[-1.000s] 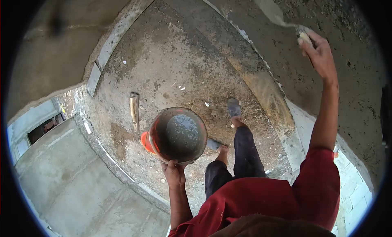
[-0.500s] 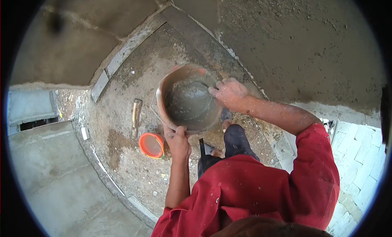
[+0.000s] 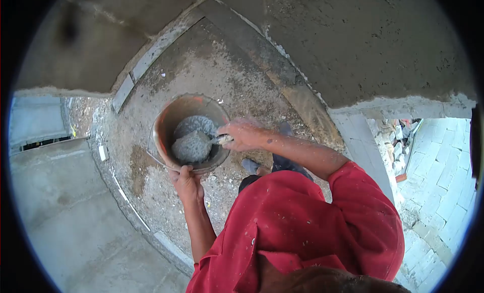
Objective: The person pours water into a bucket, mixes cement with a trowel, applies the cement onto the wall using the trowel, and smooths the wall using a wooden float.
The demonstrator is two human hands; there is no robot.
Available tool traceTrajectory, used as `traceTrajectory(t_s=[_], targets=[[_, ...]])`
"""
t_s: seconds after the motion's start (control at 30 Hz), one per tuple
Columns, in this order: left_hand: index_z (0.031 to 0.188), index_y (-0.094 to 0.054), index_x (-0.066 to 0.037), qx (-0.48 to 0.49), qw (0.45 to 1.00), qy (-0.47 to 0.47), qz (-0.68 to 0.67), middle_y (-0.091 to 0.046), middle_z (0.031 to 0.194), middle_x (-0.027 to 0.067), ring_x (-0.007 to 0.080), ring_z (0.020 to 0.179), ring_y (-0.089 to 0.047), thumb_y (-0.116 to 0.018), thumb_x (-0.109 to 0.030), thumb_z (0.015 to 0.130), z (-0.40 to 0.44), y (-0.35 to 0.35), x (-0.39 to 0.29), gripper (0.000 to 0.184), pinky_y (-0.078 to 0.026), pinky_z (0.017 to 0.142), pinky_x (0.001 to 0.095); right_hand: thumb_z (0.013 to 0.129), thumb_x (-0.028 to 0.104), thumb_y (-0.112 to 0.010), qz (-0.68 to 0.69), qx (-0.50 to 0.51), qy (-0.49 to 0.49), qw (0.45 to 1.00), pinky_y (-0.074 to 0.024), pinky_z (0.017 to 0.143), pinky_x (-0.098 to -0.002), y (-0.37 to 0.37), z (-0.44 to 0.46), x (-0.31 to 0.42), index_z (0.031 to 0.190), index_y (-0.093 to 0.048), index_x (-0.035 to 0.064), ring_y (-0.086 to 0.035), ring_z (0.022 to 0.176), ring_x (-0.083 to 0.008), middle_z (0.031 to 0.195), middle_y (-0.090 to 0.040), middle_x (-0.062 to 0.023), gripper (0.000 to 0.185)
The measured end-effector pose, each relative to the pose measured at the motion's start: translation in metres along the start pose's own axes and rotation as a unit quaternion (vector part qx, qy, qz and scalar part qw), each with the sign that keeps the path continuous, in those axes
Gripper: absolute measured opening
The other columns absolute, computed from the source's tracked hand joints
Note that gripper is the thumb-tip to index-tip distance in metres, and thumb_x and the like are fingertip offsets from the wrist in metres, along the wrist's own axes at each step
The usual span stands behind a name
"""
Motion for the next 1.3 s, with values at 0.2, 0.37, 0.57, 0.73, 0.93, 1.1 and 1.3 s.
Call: traceTrajectory(t_s=[0.2,0.37,0.57,0.73,0.93,1.1,1.3], targets=[[0.156,-0.032,-0.012,-0.115,0.993,0.036,0.011,-0.050,0.143,0.0191,0.0373,0.115,-0.066,-0.050,0.007,0.081,-0.015,-0.005,0.033,0.079,-0.066,0.085,0.0582,0.085,0.026,-0.079,0.222,0.081,0.042,0.971,-0.0539,0.090,-0.0452,0.021,0.005,-0.096,0.127,-0.072,0.0111,-0.072,0.104,-0.0366,0.113,-0.075,-0.0175,0.045],[0.153,-0.035,-0.007,-0.164,0.980,0.111,0.004,-0.051,0.143,0.0205,0.0414,0.121,-0.063,-0.052,0.006,0.081,-0.002,-0.027,0.089,0.075,-0.061,0.093,0.0667,0.097,0.031,-0.075,0.356,0.067,-0.080,0.929,-0.0506,0.061,-0.0271,0.114,-0.026,-0.319,0.121,-0.073,0.0035,-0.062,0.070,-0.0067,0.089,-0.072,-0.0021,0.037],[0.150,-0.035,-0.009,-0.093,0.985,0.141,-0.022,-0.052,0.141,0.0176,0.0377,0.116,-0.067,-0.050,0.009,0.080,0.002,-0.106,0.118,0.074,-0.069,0.081,0.0537,0.098,0.032,-0.071,0.049,-0.352,-0.204,0.912,-0.0478,0.069,-0.0265,0.399,-0.212,-0.289,0.129,-0.069,0.0062,-0.058,0.076,-0.0084,0.083,-0.063,0.0019,0.040],[0.149,-0.036,-0.006,-0.005,0.990,0.141,-0.018,-0.055,0.137,0.0169,0.0331,0.110,-0.070,-0.049,0.009,0.081,0.016,-0.170,0.114,0.071,-0.071,0.076,0.0467,0.089,0.023,-0.072,-0.124,-0.263,-0.175,0.941,-0.0554,0.087,-0.0439,0.342,-0.186,-0.199,0.127,-0.068,0.0152,-0.072,0.100,-0.0281,0.105,-0.073,-0.0073,0.039],[0.150,-0.040,-0.005,0.134,0.990,0.044,0.000,-0.057,0.136,0.0132,0.0243,0.110,-0.069,-0.049,0.010,0.082,0.018,-0.223,0.074,0.070,-0.069,0.078,0.0359,0.087,0.018,-0.072,-0.335,-0.173,-0.089,0.922,-0.0529,0.088,-0.0434,0.222,-0.097,-0.169,0.122,-0.065,0.0174,-0.068,0.106,-0.0266,0.104,-0.066,-0.0064,0.036],[0.152,-0.039,0.000,0.164,0.985,-0.047,-0.015,-0.054,0.143,0.0131,0.0229,0.127,-0.060,-0.052,0.006,0.081,0.004,-0.220,0.039,0.073,-0.057,0.102,0.0361,0.088,0.013,-0.068,-0.393,-0.172,0.030,0.903,-0.0523,0.085,-0.0413,0.163,-0.085,-0.091,0.124,-0.063,0.0148,-0.067,0.107,-0.0261,0.105,-0.066,-0.0069,0.037],[0.152,-0.040,0.000,0.165,0.970,-0.165,0.064,-0.055,0.140,0.0128,0.0225,0.126,-0.059,-0.051,0.003,0.081,-0.021,-0.174,-0.006,0.073,-0.053,0.104,0.0367,0.091,0.016,-0.067,-0.499,-0.210,-0.007,0.841,-0.0542,0.086,-0.0418,0.193,-0.086,-0.036,0.122,-0.065,0.0123,-0.069,0.108,-0.0273,0.106,-0.070,-0.0098,0.031]])
Point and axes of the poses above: each hand's wrist, its own z-axis towards the middle knuckle, its own y-axis out of the back of the hand, x = y × z, the point moved 5 cm from there along z, towards the middle knuckle
